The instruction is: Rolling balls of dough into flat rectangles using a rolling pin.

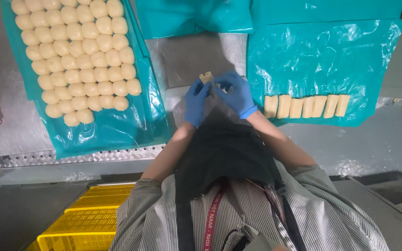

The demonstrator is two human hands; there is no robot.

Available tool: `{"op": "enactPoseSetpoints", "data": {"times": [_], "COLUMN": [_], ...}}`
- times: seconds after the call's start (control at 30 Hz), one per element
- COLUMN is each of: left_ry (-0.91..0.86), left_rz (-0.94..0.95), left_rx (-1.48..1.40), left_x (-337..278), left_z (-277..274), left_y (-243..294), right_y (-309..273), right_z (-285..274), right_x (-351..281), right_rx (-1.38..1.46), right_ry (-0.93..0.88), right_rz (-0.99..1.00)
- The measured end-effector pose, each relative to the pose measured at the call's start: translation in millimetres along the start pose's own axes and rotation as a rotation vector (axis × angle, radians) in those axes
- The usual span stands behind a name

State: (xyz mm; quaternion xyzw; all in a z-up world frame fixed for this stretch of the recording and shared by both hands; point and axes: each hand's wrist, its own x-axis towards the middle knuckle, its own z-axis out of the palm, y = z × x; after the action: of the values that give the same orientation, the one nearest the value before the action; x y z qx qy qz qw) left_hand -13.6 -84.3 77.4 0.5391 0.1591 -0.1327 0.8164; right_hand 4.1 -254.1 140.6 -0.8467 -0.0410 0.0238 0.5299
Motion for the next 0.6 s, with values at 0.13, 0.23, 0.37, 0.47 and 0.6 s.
{"op": "enactPoseSetpoints", "data": {"times": [0.13, 0.23, 0.37, 0.47, 0.6], "left_ry": [-0.089, -0.079, -0.131, -0.165, -0.191], "left_rz": [0.005, 0.019, -0.041, -0.025, -0.003], "left_rx": [0.004, 0.026, 0.073, 0.126, 0.199], "left_x": [2, 6, 0, -2, -4], "left_z": [9, 14, 23, 29, 38], "left_y": [-23, -30, -32, -43, -40], "right_y": [23, 60, 66, 66, 91], "right_z": [-12, -13, -23, -32, -44], "right_x": [-9, -25, -39, -48, -57], "right_rx": [0.146, 0.384, 0.588, 0.688, 0.723], "right_ry": [0.066, -0.033, -0.019, -0.051, -0.029], "right_rz": [0.040, 0.351, 0.402, 0.439, 0.429]}}
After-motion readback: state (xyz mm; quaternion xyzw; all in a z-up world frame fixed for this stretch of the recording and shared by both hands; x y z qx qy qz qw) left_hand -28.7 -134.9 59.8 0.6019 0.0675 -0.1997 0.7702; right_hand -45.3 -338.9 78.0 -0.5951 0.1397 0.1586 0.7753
